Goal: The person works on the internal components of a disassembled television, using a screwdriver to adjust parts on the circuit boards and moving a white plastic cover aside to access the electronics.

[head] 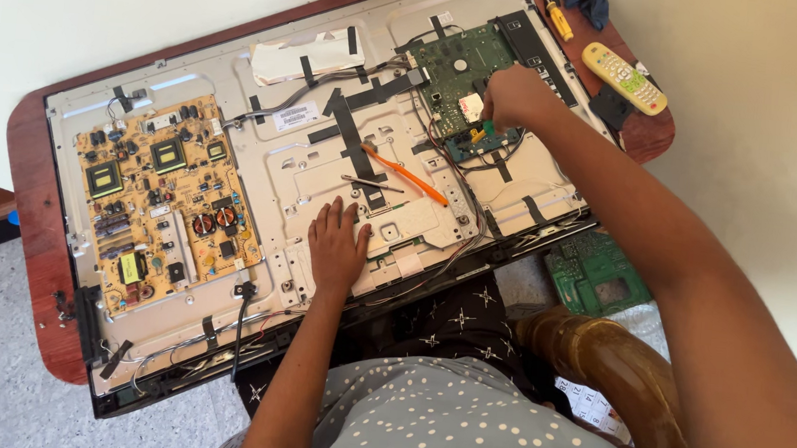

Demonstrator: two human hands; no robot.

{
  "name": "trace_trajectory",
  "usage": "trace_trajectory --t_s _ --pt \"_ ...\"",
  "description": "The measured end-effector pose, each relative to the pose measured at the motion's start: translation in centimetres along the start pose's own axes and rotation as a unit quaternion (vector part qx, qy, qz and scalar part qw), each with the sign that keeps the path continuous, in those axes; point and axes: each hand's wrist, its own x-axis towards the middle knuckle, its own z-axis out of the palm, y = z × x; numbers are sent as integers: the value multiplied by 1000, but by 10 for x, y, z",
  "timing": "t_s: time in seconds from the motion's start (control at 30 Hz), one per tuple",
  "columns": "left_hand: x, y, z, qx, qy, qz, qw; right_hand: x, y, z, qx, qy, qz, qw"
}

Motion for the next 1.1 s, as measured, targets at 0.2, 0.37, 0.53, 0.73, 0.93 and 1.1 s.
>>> trace_trajectory --t_s 0.2,0.37,0.53,0.73,0.93,1.1 --pt "0 0 -1 -1 -4 -1 1000 -6 1 2 18 62 -47 997" --pt "1 1 -2 -3 -8 -2 1000 -5 -11 7 -85 -33 102 991" --pt "1 2 -3 -1 -7 -6 1000 -9 -20 13 -108 11 98 989" --pt "3 4 -4 -4 -3 -9 1000 -19 -25 1 -125 18 67 990" --pt "1 2 -4 -6 -9 -11 1000 -18 -28 7 -156 72 -10 985" --pt "1 1 -2 -2 -11 -10 1000 -30 -10 13 -137 152 -144 968"
